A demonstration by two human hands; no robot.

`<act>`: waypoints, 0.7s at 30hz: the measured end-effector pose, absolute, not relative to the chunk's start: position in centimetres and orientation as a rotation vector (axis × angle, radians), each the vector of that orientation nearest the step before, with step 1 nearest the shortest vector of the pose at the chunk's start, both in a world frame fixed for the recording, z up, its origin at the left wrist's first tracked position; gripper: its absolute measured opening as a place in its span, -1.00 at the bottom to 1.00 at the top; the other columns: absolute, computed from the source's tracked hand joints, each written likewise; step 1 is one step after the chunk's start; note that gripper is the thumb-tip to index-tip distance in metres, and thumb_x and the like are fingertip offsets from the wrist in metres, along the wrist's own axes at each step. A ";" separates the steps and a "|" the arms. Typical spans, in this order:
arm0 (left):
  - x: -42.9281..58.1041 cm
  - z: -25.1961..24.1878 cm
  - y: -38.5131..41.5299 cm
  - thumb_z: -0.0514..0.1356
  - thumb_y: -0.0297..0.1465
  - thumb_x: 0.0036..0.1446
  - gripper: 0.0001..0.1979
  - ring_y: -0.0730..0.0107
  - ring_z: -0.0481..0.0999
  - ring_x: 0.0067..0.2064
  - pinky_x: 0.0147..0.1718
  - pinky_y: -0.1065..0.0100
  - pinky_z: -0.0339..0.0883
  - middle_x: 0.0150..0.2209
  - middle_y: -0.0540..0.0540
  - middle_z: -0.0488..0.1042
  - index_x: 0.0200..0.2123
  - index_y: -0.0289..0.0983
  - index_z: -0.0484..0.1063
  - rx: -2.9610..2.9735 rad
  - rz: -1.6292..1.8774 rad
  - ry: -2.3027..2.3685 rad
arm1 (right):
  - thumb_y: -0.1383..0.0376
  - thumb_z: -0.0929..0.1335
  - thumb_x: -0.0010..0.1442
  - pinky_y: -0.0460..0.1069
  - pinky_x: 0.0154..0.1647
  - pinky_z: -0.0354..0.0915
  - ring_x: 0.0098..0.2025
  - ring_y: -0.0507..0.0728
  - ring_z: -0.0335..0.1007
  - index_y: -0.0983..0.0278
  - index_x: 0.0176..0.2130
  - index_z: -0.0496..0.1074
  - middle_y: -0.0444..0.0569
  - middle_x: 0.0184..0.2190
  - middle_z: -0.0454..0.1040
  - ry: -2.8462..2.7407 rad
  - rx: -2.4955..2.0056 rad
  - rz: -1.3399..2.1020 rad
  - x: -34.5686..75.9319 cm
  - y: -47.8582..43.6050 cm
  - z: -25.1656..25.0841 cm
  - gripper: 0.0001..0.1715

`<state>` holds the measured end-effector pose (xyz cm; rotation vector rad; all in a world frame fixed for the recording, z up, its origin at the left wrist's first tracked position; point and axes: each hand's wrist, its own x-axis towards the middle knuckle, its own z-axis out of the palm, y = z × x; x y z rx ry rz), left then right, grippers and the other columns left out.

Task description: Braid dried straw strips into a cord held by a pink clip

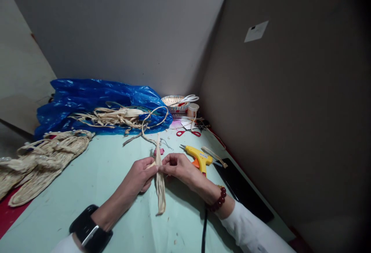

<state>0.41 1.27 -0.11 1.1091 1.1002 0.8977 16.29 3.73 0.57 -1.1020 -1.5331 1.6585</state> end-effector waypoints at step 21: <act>1.2 0.8 0.9 0.27 -0.22 -0.11 -0.73 0.65 -0.05 -0.73 -0.76 0.51 -0.24 -0.74 0.21 0.10 -0.43 -0.32 0.41 1.185 0.899 1.204 | 0.36 0.32 -0.06 -0.13 -0.50 0.06 -0.49 -0.01 0.18 0.34 -0.50 0.42 -0.16 -0.58 0.34 -1.852 -1.301 1.266 16.2 3.4 1.0 -0.91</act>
